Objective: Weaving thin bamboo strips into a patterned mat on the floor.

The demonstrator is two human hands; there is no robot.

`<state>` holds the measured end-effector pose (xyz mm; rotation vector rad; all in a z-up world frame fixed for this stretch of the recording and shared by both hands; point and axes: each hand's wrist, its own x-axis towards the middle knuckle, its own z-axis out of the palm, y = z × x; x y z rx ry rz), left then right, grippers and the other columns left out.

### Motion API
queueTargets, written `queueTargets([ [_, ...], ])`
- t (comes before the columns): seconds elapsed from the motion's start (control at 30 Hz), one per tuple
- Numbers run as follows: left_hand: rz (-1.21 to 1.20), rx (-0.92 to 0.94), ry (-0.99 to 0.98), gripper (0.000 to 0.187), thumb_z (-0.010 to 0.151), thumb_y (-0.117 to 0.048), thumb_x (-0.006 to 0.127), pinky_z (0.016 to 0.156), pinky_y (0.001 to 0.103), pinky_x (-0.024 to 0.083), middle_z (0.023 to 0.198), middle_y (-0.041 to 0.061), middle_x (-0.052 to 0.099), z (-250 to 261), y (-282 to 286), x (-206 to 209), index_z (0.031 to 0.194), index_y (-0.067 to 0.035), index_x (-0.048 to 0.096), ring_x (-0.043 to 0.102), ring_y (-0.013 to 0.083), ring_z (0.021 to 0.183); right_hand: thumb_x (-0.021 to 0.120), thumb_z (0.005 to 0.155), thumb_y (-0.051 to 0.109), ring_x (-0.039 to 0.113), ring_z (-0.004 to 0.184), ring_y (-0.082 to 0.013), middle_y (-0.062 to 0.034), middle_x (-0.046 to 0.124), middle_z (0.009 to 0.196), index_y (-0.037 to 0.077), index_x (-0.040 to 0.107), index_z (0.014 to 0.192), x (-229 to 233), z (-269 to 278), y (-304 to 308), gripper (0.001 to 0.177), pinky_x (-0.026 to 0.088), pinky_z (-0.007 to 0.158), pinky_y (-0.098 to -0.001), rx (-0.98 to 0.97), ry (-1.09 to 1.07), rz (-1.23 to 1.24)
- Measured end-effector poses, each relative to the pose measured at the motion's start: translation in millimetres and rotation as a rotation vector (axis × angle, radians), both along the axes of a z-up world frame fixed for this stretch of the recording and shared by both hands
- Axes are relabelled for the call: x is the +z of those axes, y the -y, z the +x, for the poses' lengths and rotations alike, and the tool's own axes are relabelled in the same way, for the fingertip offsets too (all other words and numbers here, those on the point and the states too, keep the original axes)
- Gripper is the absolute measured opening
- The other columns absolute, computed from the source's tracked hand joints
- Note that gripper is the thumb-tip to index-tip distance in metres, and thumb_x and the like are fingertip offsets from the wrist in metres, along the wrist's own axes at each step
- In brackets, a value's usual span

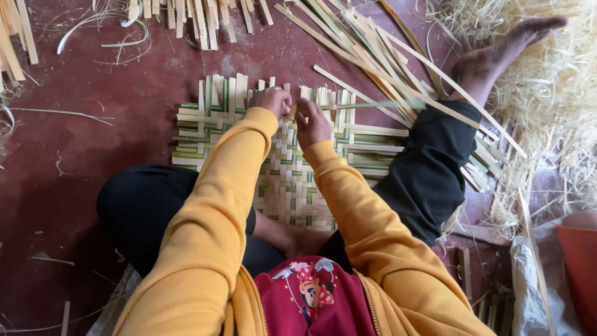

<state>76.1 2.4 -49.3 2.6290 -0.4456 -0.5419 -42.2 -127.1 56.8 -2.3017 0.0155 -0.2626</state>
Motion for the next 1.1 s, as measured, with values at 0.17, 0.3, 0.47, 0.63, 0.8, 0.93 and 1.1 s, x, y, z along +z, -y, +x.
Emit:
queueTargets([
  [0.17, -0.054, 0.042, -0.04, 0.033, 0.09, -0.02, 0.075, 0.1, 0.047, 0.053, 0.1, -0.003, 0.072, -18.3, -7.0, 40.5, 0.116, -0.031, 0.057, 0.068, 0.0246, 0.111, 0.063, 0.091, 0.002, 0.07, 0.101, -0.0372, -0.0126, 0.066, 0.112, 0.021, 0.049, 0.141, -44.0, 17.8, 27.5, 0.055, 0.057, 0.091, -0.0513, -0.015, -0.046, 0.013],
  [0.3, -0.049, 0.094, -0.069, 0.025, 0.091, -0.021, 0.073, 0.094, 0.046, 0.055, 0.096, -0.006, 0.071, -27.1, -6.8, 37.6, 0.108, -0.03, 0.057, 0.069, 0.0222, 0.107, 0.068, 0.09, 0.013, 0.052, 0.107, -0.0234, 0.0017, 0.057, 0.107, 0.026, 0.073, 0.109, -57.1, 24.4, 43.1, 0.024, 0.047, 0.089, -0.0369, -0.07, 0.081, -0.458],
  [0.47, -0.033, 0.058, -0.104, 0.025, 0.09, -0.015, 0.067, 0.096, 0.046, 0.054, 0.1, -0.003, 0.071, -33.6, -7.0, 70.8, 0.11, -0.025, 0.057, 0.067, 0.0249, 0.111, 0.061, 0.094, 0.021, 0.045, 0.117, -0.0204, 0.009, 0.058, 0.106, 0.04, 0.075, 0.105, -57.6, 25.0, 55.1, 0.025, 0.041, 0.096, -0.0406, 0.012, -0.102, -0.564],
  [0.63, 0.057, -0.055, -0.06, 0.052, 0.084, -0.002, 0.064, 0.098, 0.05, 0.054, 0.105, 0.006, 0.07, -30.1, -3.4, 64.9, 0.127, -0.021, 0.043, 0.066, 0.0319, 0.114, 0.06, 0.087, 0.018, 0.047, 0.113, -0.016, 0.0115, 0.054, 0.105, 0.041, 0.07, 0.105, -66.1, 24.1, 53.4, 0.032, 0.042, 0.096, -0.0378, 0.062, -0.225, -0.528],
  [0.8, 0.141, -0.061, -0.103, 0.046, 0.086, -0.008, 0.057, 0.101, 0.051, 0.053, 0.124, 0.01, 0.068, -18.2, 6.1, 50.9, 0.127, -0.021, 0.038, 0.064, 0.0338, 0.12, 0.055, 0.082, 0.015, 0.044, 0.115, -0.0194, 0.0088, 0.05, 0.105, 0.046, 0.069, 0.103, -30.4, 17.5, 44.0, 0.04, 0.041, 0.099, -0.0414, 0.068, -0.325, -0.542],
  [0.93, 0.077, -0.005, -0.019, 0.045, 0.086, -0.016, 0.062, 0.088, 0.052, 0.058, 0.111, 0.013, 0.07, -38.7, 8.5, 57.3, 0.127, -0.018, 0.042, 0.069, 0.0358, 0.108, 0.059, 0.083, 0.009, 0.045, 0.115, -0.0227, 0.0045, 0.045, 0.115, 0.038, 0.064, 0.117, -42.0, -12.9, 47.0, 0.045, 0.045, 0.093, -0.0415, 0.03, -0.3, -0.511],
  [1.1, -0.066, -0.028, 0.167, 0.039, 0.092, 0.002, 0.056, 0.097, 0.052, 0.057, 0.132, 0.022, 0.056, -69.0, 35.2, 96.8, 0.129, -0.007, 0.048, 0.061, 0.0449, 0.118, 0.055, 0.078, -0.016, 0.064, 0.084, -0.0223, -0.0142, 0.062, 0.094, 0.0, 0.063, 0.117, -84.5, -23.7, 83.7, 0.043, 0.06, 0.077, -0.0373, -0.693, -0.433, 1.166],
])
